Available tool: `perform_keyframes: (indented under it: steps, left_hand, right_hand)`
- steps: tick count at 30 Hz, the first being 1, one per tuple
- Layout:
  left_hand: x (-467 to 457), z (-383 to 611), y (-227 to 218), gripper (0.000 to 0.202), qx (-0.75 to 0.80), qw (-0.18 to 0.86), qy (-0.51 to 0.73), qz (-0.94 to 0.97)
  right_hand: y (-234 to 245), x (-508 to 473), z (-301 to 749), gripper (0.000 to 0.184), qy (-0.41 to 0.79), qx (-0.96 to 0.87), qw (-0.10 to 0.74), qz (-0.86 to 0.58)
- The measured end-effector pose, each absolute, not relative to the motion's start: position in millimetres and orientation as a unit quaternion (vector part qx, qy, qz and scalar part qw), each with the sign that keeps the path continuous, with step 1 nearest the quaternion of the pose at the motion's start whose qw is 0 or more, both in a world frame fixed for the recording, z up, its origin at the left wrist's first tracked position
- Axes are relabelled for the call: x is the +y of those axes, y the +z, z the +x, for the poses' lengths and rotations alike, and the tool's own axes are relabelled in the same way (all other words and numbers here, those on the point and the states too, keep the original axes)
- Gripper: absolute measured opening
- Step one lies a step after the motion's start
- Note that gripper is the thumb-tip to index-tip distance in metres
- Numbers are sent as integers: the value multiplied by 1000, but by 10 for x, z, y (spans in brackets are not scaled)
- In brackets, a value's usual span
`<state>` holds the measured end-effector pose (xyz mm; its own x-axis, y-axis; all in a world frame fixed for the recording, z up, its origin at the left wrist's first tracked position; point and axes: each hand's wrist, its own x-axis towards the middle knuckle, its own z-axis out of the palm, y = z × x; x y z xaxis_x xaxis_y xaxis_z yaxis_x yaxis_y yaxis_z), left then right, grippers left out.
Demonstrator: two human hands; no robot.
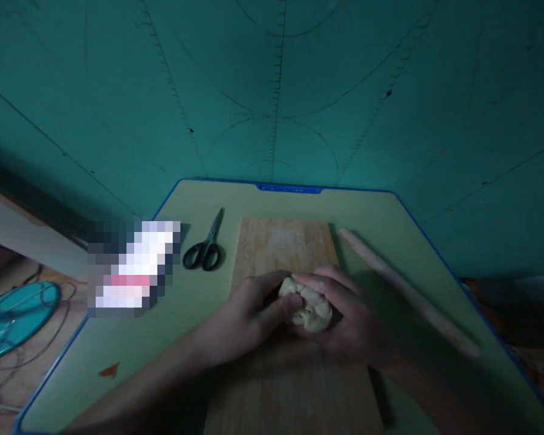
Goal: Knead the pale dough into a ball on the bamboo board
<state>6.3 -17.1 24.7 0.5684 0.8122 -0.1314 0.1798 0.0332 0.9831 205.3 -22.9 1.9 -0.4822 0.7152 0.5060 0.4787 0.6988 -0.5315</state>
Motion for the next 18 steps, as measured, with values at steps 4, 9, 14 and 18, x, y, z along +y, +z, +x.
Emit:
perform_keyframes:
  steps: [4,9,14,18]
  left_hand:
    - [-170,67,265,28,388,607,271,638]
    - [-135,75,231,32,408,609,293,613]
    - [-100,44,230,31,405,610,305,609]
    - [-114,49,221,35,407,646,316,564]
  right_hand:
    - [13,-236,2046,43,179,-832,379,-364]
    - [65,-221,2065,72,289,-773,369,-428]
    - [196,-201,2074,29,425,-705,343,-453]
    - [214,-199,2046,22,444,-678,361,-461]
